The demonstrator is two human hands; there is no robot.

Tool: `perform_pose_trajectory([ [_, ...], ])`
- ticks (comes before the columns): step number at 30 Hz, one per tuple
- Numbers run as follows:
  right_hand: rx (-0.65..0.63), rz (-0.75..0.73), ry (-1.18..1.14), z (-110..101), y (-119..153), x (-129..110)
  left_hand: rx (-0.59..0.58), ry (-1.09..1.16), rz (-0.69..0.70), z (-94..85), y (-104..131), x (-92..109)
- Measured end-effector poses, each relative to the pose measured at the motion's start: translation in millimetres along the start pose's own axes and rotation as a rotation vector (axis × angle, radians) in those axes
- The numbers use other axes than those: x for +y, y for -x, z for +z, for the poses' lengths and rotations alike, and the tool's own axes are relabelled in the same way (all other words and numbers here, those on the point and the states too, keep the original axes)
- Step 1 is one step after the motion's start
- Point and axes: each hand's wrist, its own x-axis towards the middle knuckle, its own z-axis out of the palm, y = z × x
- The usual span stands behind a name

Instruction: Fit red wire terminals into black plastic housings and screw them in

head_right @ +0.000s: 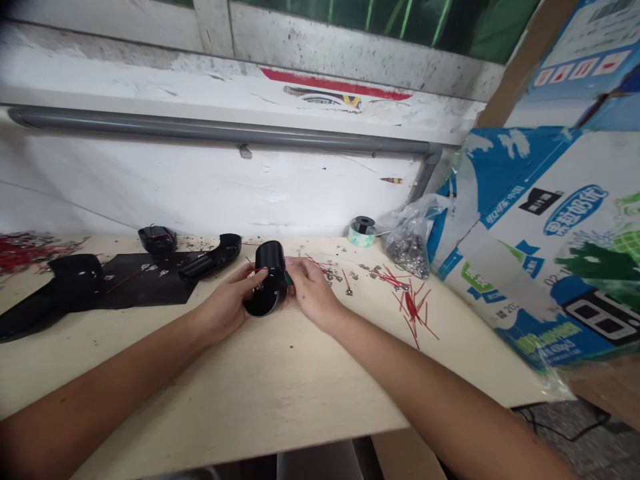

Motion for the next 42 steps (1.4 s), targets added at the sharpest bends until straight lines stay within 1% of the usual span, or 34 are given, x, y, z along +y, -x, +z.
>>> perform_pose_trajectory([
  [2,0.035,-0.044,0.095,-4,-1,-1,0.012,0.020,-0.009,1.9,1,2],
  [5,0.055,-0.141,0.254,-8,-1,-6,0.073,0.018,0.001,5.8,3,6],
  [7,0.038,-0.167,0.293,-9,-1,-9,0.112,0.014,0.017,6.8,3,6],
  [9,0.032,-0.189,0.274,-8,0,-11,0.125,0.007,0.018,6.0,2,5],
  [12,0.027,-0.201,0.213,-4,2,-13,0.091,0.010,0.002,3.2,1,3],
  [16,-0.035,-0.143,0.178,-2,4,-15,0.039,0.006,-0.001,1.2,1,1],
  [18,-0.063,-0.140,0.166,-2,6,-15,0.011,0.006,0.001,0.9,2,1],
  [21,-0.094,-0.147,0.187,-1,7,-15,-0.067,0.018,-0.010,0.8,1,-1],
  [23,-0.098,-0.125,0.195,0,8,-15,-0.107,0.025,-0.021,1.0,1,-2],
  [28,-0.094,-0.096,0.178,2,11,-18,-0.100,0.017,-0.035,2.8,3,-3],
  [32,-0.128,-0.069,0.151,1,11,-20,-0.110,0.008,-0.051,4.5,6,-1],
  [35,-0.141,-0.078,0.150,1,11,-19,-0.124,0.020,-0.055,4.4,7,-1],
  [37,-0.142,-0.087,0.156,1,11,-18,-0.112,0.025,-0.059,3.9,7,-1],
  [42,-0.153,-0.098,0.183,1,10,-14,-0.124,-0.004,-0.054,3.1,6,-2],
])
